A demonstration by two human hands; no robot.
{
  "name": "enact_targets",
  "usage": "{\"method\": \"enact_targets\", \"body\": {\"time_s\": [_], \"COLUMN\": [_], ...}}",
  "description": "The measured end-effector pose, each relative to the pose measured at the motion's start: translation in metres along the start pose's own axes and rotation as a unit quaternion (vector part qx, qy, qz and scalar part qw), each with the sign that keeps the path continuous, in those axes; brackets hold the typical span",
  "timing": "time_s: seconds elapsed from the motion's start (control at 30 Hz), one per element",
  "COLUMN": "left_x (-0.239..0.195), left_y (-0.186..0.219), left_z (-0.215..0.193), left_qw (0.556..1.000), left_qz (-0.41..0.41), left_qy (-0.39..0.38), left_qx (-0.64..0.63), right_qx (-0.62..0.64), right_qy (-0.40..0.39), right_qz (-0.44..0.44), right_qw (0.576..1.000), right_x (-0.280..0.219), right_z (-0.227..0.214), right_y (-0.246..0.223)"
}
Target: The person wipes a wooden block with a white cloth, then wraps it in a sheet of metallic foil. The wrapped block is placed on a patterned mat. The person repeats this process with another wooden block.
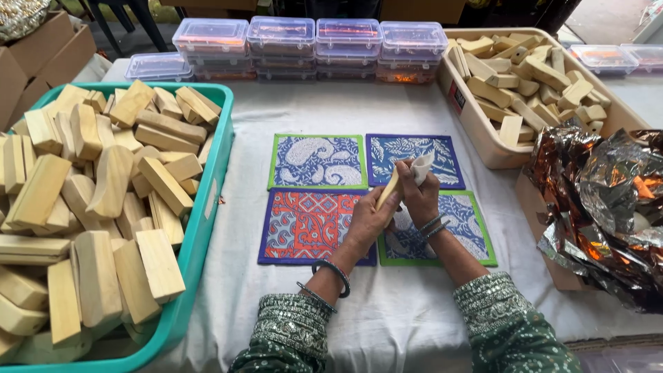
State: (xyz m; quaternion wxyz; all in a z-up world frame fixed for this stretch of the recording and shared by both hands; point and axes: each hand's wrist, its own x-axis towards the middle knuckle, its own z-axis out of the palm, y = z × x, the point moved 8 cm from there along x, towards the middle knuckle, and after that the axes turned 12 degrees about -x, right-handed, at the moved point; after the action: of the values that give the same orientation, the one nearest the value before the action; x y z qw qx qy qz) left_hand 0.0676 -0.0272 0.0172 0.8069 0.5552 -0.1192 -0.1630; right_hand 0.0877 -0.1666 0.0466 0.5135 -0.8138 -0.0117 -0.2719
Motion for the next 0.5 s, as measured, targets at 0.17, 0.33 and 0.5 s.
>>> {"method": "enact_targets", "body": {"time_s": [0.17, 0.33, 0.5], "left_x": [0.001, 0.024, 0.048], "left_y": [-0.009, -0.026, -0.043], "left_z": [-0.008, 0.002, -0.003], "left_qw": [0.998, 0.996, 0.998], "left_qz": [0.023, 0.034, 0.059], "left_qy": [0.001, -0.016, -0.028], "left_qx": [-0.067, -0.085, -0.022], "right_qx": [-0.035, -0.085, -0.139], "right_qy": [0.005, 0.040, 0.061], "right_qz": [-0.041, -0.071, -0.087], "right_qw": [0.999, 0.993, 0.985], "right_x": [-0.007, -0.004, 0.016], "right_z": [-0.001, -0.016, -0.014], "right_y": [-0.023, -0.019, -0.011]}}
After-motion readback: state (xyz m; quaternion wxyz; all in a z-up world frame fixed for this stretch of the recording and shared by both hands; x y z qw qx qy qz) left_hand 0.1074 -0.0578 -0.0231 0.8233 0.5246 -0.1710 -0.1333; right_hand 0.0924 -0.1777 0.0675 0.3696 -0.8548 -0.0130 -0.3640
